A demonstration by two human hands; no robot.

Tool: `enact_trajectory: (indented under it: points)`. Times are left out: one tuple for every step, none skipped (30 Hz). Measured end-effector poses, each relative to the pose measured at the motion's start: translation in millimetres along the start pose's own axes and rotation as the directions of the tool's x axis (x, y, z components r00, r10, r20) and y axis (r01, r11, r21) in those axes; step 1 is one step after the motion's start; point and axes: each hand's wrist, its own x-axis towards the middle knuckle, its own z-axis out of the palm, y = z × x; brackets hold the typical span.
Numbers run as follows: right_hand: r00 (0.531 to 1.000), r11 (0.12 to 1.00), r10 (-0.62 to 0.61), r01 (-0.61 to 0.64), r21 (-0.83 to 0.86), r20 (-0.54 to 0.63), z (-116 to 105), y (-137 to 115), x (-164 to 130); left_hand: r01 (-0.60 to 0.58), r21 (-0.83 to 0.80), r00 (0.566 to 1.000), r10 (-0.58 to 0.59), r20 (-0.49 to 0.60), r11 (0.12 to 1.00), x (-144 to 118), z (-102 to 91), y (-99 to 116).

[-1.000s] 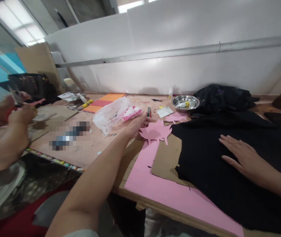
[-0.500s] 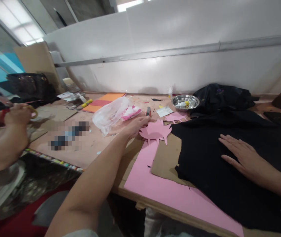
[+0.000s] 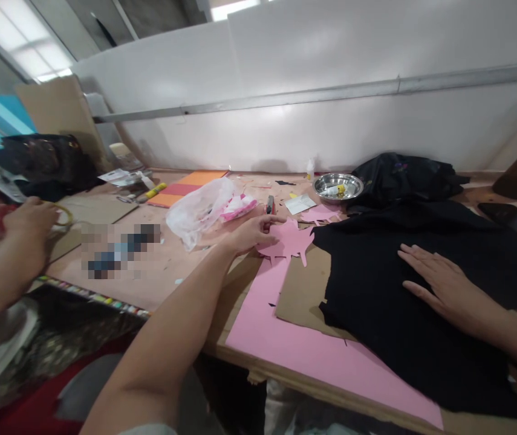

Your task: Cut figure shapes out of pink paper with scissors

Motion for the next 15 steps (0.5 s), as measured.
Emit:
enact_trajectory:
  points:
    - [1.000,1.000,0.002,-0.002,0.003,0.002,-0.6,-0.7,0.4,0.003,0.005,1.000,-0.003,-0.009,1.000,-0.3,0.4,0.8]
    - [1.000,1.000,0.005,-0.005,0.006,0.002,-1.3,-1.5,1.0,0.013,0.007,1.000,-0.013,-0.021,1.000,-1.0,1.0,2.4]
    - [1.000,1.000,0.008,-0.008,0.008,0.003,-2.2,-2.5,1.5,0.032,0.008,0.999,-0.032,-0.035,0.999,-2.2,1.6,4.9]
    - [1.000,1.000,0.014,-0.014,0.011,0.005,-3.3,-3.8,2.0,0.060,0.008,0.997,-0.059,-0.046,0.998,-3.8,2.2,7.9]
    - [1.000,1.000,0.020,-0.020,0.014,0.010,-4.7,-5.4,2.6,0.088,0.007,0.994,-0.087,-0.062,0.996,-5.7,2.5,11.1]
    - [0.999,0.999,0.028,-0.028,0.018,0.019,-6.5,-7.4,3.1,0.119,0.001,0.991,-0.118,-0.068,0.993,-7.8,2.4,13.9]
    - [0.999,0.999,0.036,-0.037,0.022,0.029,-8.4,-9.5,3.6,0.148,-0.005,0.987,-0.148,-0.069,0.989,-9.7,1.5,15.6]
    - [0.998,0.999,0.042,-0.044,0.024,0.044,-10.5,-11.7,4.1,0.163,-0.016,0.982,-0.164,-0.090,0.986,-11.3,-0.3,16.0]
    - [0.997,0.999,0.047,-0.049,0.023,0.054,-12.4,-13.8,4.6,0.174,-0.026,0.977,-0.176,-0.120,0.984,-12.1,-2.9,14.9]
    - [0.997,0.999,0.049,-0.051,0.020,0.061,-14.2,-15.6,5.1,0.186,-0.037,0.971,-0.190,-0.147,0.982,-12.1,-6.3,12.3]
    - [0.997,0.999,0.050,-0.051,0.019,0.065,-15.6,-17.0,5.5,0.195,-0.065,0.966,-0.203,-0.161,0.979,-11.3,-10.0,8.7]
    - [0.996,0.998,0.051,-0.052,0.021,0.068,-16.4,-17.9,5.8,0.203,-0.106,0.963,-0.218,-0.156,0.973,-10.1,-13.6,4.7]
    - [0.996,0.998,0.053,-0.055,0.023,0.070,-16.8,-18.3,5.9,0.201,-0.171,0.953,-0.233,-0.195,0.965,-8.7,-16.8,1.0]
    - [0.996,0.998,0.056,-0.058,0.026,0.072,-16.6,-18.2,6.0,0.185,-0.252,0.942,-0.244,-0.230,0.950,-7.5,-19.1,-1.7]
    - [0.995,0.998,0.058,-0.060,0.028,0.075,-16.0,-17.7,6.1,0.161,-0.344,0.939,-0.251,-0.236,0.925,-6.7,-20.2,-3.1]
